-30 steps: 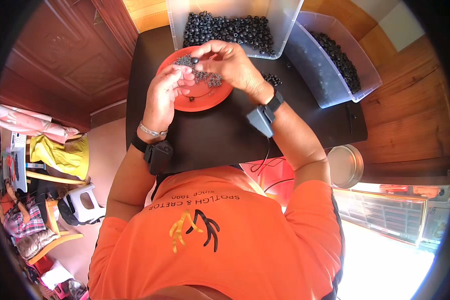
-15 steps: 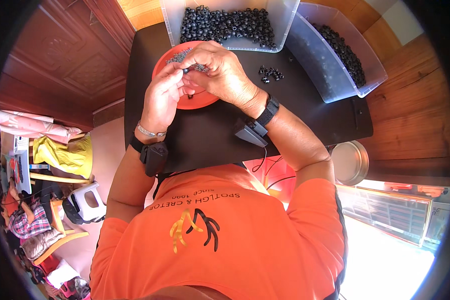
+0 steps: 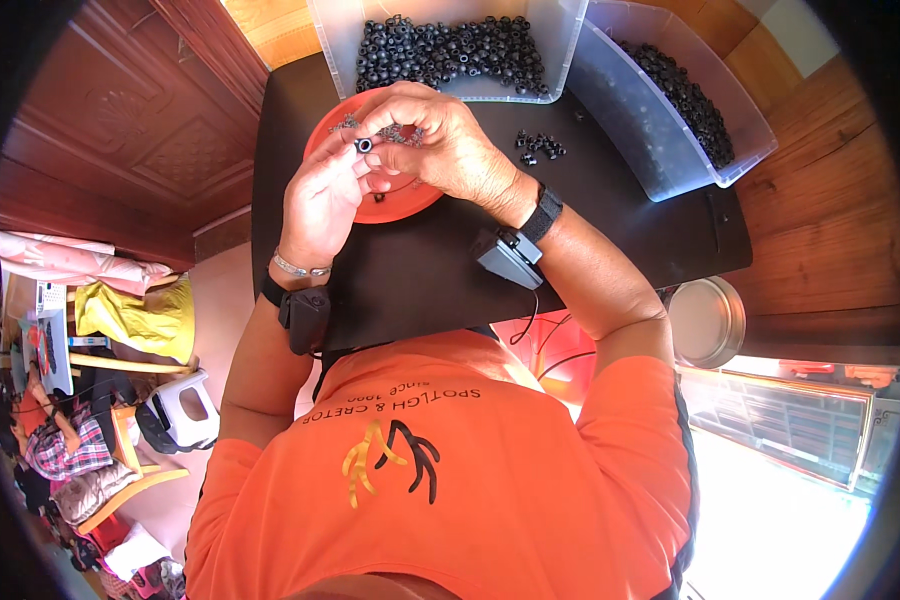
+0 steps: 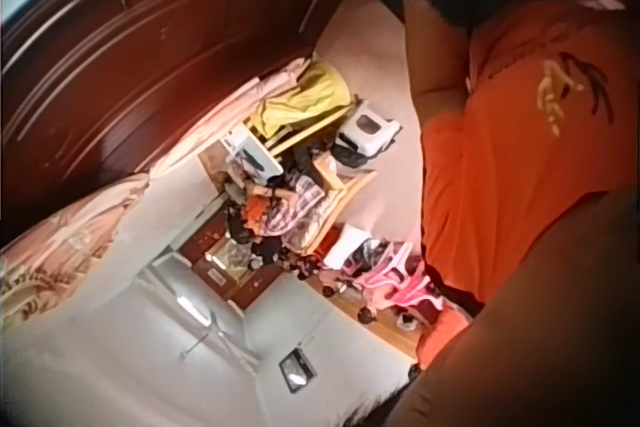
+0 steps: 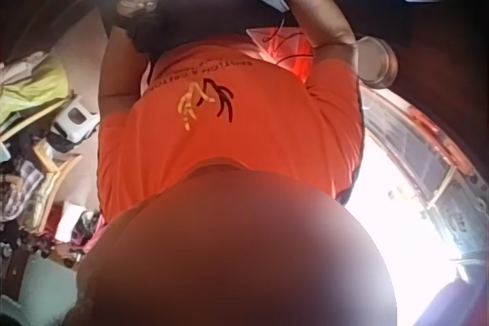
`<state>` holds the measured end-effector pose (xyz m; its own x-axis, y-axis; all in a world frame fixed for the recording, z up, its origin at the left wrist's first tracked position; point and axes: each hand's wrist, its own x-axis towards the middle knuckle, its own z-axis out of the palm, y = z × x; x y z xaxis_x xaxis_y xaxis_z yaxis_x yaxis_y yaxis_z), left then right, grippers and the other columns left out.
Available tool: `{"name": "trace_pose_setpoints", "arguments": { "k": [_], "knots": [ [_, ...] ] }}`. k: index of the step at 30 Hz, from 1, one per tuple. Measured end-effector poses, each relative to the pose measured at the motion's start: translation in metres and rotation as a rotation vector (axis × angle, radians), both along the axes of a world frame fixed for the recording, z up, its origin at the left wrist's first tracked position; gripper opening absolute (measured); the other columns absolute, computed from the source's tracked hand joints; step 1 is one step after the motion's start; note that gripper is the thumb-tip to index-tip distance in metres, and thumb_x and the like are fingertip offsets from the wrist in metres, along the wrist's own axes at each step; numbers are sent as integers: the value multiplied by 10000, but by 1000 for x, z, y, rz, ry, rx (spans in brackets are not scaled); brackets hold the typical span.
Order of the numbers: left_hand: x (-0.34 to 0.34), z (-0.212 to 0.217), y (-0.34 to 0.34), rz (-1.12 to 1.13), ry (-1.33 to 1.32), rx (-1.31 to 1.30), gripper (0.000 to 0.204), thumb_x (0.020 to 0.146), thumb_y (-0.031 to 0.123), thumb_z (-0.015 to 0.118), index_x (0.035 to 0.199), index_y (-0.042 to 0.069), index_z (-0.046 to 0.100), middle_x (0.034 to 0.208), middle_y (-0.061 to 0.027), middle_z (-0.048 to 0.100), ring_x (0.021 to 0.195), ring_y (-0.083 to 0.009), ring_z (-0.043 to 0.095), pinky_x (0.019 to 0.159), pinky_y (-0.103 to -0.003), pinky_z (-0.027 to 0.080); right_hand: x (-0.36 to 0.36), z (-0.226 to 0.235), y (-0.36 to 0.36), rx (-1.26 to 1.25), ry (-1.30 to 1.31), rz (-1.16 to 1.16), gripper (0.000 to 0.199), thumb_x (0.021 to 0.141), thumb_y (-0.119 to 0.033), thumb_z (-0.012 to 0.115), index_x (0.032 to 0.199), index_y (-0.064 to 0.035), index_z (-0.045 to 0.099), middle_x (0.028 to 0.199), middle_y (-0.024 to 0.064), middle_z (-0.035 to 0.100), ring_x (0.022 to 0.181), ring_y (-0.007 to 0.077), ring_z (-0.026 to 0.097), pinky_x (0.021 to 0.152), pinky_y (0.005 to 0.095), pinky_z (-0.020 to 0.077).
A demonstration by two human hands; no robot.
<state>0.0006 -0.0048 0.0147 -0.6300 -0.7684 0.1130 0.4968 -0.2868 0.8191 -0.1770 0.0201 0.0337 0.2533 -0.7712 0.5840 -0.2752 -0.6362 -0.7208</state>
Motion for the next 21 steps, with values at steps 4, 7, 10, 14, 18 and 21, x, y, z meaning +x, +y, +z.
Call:
{"name": "trace_pose_setpoints", "arguments": {
  "k": [4,7,10,14,18,21],
  "knots": [
    [0,-1,-1,13,12,-15,172,913,189,486,1010,51,522,972,-51,579,871,-154,586,759,-277,448,3,2,2,82,-77,30,282,761,40,688,1020,-68,652,1088,60,587,920,136,581,771,251,486],
    [1,-3,-3,34,-8,-35,138,910,182,492,980,66,519,968,-35,559,877,-143,577,755,-281,452,3,5,3,70,-24,13,279,760,39,691,1017,-61,649,1089,59,588,933,136,581,777,255,488],
    [0,-1,-2,43,-29,-62,119,908,176,495,962,73,517,949,-22,550,883,-131,565,752,-288,457,2,2,2,20,-22,22,277,760,37,693,1016,-57,647,1088,59,589,954,134,579,789,258,490],
    [0,2,0,-7,55,-1,117,907,176,492,948,72,528,967,-26,557,880,-129,559,763,-301,464,4,1,3,189,-199,98,275,758,35,699,1012,-55,644,1088,61,592,964,134,582,799,258,495],
    [-3,4,3,13,34,-1,128,903,186,499,935,68,538,978,-42,570,876,-150,568,774,-314,470,2,-2,2,202,-206,117,267,757,27,706,1003,-56,642,1098,66,592,959,135,586,788,253,500],
    [0,2,1,-2,35,-8,145,902,196,507,945,62,541,976,-52,577,869,-160,575,776,-314,469,0,-3,1,157,-126,74,261,759,21,708,999,-58,643,1105,68,591,960,135,586,780,251,500]
  ]
}}
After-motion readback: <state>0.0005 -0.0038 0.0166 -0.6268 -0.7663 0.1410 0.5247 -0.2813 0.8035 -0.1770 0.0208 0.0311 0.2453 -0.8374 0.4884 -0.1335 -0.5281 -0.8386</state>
